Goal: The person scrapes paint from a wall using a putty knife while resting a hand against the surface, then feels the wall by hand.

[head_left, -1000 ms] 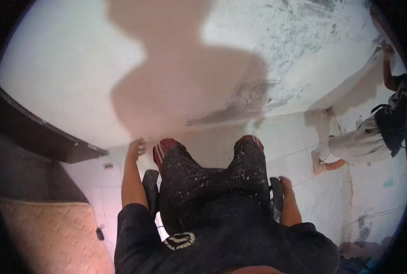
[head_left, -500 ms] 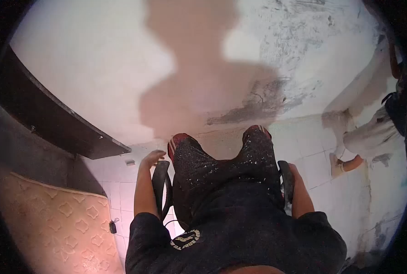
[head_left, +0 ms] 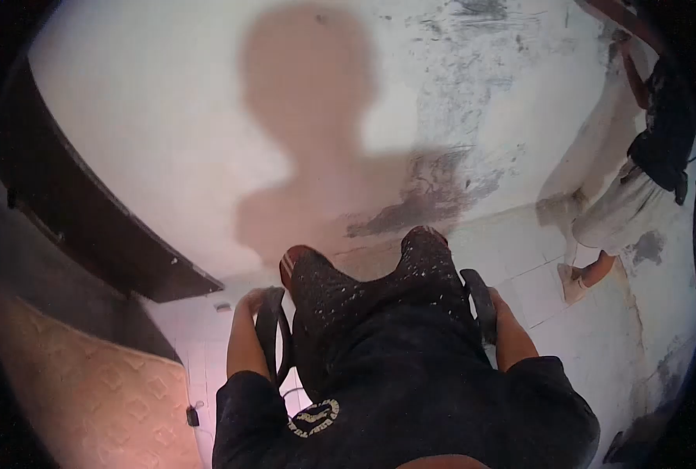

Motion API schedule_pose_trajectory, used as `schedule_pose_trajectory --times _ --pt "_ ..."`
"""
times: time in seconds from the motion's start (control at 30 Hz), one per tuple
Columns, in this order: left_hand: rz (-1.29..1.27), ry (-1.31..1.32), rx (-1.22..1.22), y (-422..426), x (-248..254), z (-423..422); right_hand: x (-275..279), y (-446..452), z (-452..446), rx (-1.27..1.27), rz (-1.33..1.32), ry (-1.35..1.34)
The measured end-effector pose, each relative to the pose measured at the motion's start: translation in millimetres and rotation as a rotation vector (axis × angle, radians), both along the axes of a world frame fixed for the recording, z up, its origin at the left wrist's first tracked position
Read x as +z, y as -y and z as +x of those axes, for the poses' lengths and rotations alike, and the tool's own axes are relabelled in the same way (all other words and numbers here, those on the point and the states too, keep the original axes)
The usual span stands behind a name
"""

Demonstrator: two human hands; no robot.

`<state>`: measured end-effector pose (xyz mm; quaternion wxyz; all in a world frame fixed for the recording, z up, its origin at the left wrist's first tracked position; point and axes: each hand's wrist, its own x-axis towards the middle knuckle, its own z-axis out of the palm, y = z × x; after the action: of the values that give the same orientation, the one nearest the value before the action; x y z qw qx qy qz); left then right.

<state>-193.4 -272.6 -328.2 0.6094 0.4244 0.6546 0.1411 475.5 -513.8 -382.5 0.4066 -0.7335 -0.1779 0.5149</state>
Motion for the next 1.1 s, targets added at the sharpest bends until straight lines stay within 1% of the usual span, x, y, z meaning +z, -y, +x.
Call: schedule_pose_trajectory --times 0.03,0.07,0.1,0.13,0.17,0.2,0.23,0.27,0.3,0.33,0.37,0.4,0.43,0.47,0.5,0.53,0.57,0.63,0.67,0.7,0.73,0.77,0.8,0.83,0.87,0.93,1.0,1.1 --pt "-0.046 0.046 -0.023 -37.6 -66.3 -37.0 23.8 2.1 -15.5 -0.019 -0.022 -0.020" --pt "-0.003 0.044 0.007 -15.9 -32.9 -18.3 46.5 5.1 -29.4 -0.042 -0.049 -0.030" --pt "0.006 -0.044 0.036 -26.5 -51.0 -27.7 68.8 10.3 -42.1 -0.066 -0.073 -0.032" --pt "0.170 -0.140 0.015 -33.1 -81.6 -41.4 90.4 14.5 -53.6 -0.089 -0.096 -0.026" --pt "0.029 -0.143 0.015 -22.7 -54.2 -25.8 108.4 18.0 -60.6 -0.105 -0.114 -0.012" --pt "0.036 -0.149 -0.087 -30.3 -63.0 -22.6 123.3 17.5 -65.8 -0.116 -0.126 0.015" --pt "0.050 -0.157 -0.162 -38.8 -92.5 -35.3 131.8 11.2 -67.2 -0.105 -0.128 0.056" --pt "0.179 0.327 0.148 -61.0 -180.5 -62.0 143.0 1.8 -73.8 -0.076 -0.133 0.093" --pt "0.122 -0.025 -0.043 -40.7 -111.8 -31.4 100.2 -15.3 -33.8 0.064 -0.083 0.296" --pt "0.097 -0.106 -0.034 -16.9 -59.0 -0.5 65.2 -35.0 -0.3 0.226 -0.048 0.569" --pt "0.088 -0.138 -0.005 -3.8 -20.0 21.5 45.9 -52.1 20.4 0.354 -0.009 0.802" --pt "0.078 -0.173 0.056 14.4 33.6 48.4 44.2 -62.0 31.0 0.447 -0.011 0.952" --pt "0.106 -0.179 -0.020 -14.6 -3.5 38.1 -12.5 -76.6 80.8 0.491 0.346 1.319" --pt "0.136 -0.183 -0.095 -45.8 -42.2 26.5 -31.5 -99.8 119.1 0.676 0.396 1.427" --pt "0.134 -0.283 -0.128 -43.7 -10.2 35.2 -23.8 -119.9 117.8 0.547 0.354 1.155" --pt "0.128 -0.378 -0.179 -43.1 22.9 56.8 -16.9 -133.2 120.6 0.481 0.328 1.014" --pt "0.224 -0.421 -0.188 -77.3 -12.0 57.8 -7.2 -146.2 121.0 0.405 0.305 0.880" --pt "0.317 -0.470 -0.187 -107.3 -56.1 45.5 -0.5 -172.5 106.5 0.364 0.060 0.619" --pt "0.358 -0.508 -0.248 -104.8 -60.8 48.2 -25.6 -182.7 115.4 0.369 0.062 0.610" --pt "0.402 -0.545 -0.315 -102.7 -59.9 56.3 -62.8 -188.5 135.7 0.750 0.088 1.034" --pt "0.445 -0.577 -0.387 -101.3 -57.6 64.8 -99.0 -194.4 155.0 1.014 0.173 1.540" --pt "0.193 -0.450 -0.274 -81.0 -19.8 76.8 -101.2 -171.5 145.8 1.001 0.145 1.439" --pt "-0.050 -0.364 -0.141 -57.2 25.4 90.5 -104.0 -159.0 135.1 0.819 0.024 1.101" --pt "-0.032 -0.331 -0.124 -57.9 8.4 81.2 -95.8 -143.3 115.2 0.512 -0.136 0.684" --pt "-0.016 -0.299 -0.103 -61.7 -11.2 73.3 -92.1 -133.5 106.0 0.439 -0.180 0.590" --pt "-0.053 -0.324 -0.065 -67.7 -25.6 67.2 -89.9 -127.5 95.2 0.412 -0.214 0.517" --pt "-0.080 -0.343 -0.017 -65.5 -22.1 66.9 -87.9 -133.5 87.8 0.419 -0.229 0.492" --pt "-0.042 -0.314 -0.007 -67.6 -24.6 71.8 -83.3 -146.2 80.7 0.433 -0.245 0.474"
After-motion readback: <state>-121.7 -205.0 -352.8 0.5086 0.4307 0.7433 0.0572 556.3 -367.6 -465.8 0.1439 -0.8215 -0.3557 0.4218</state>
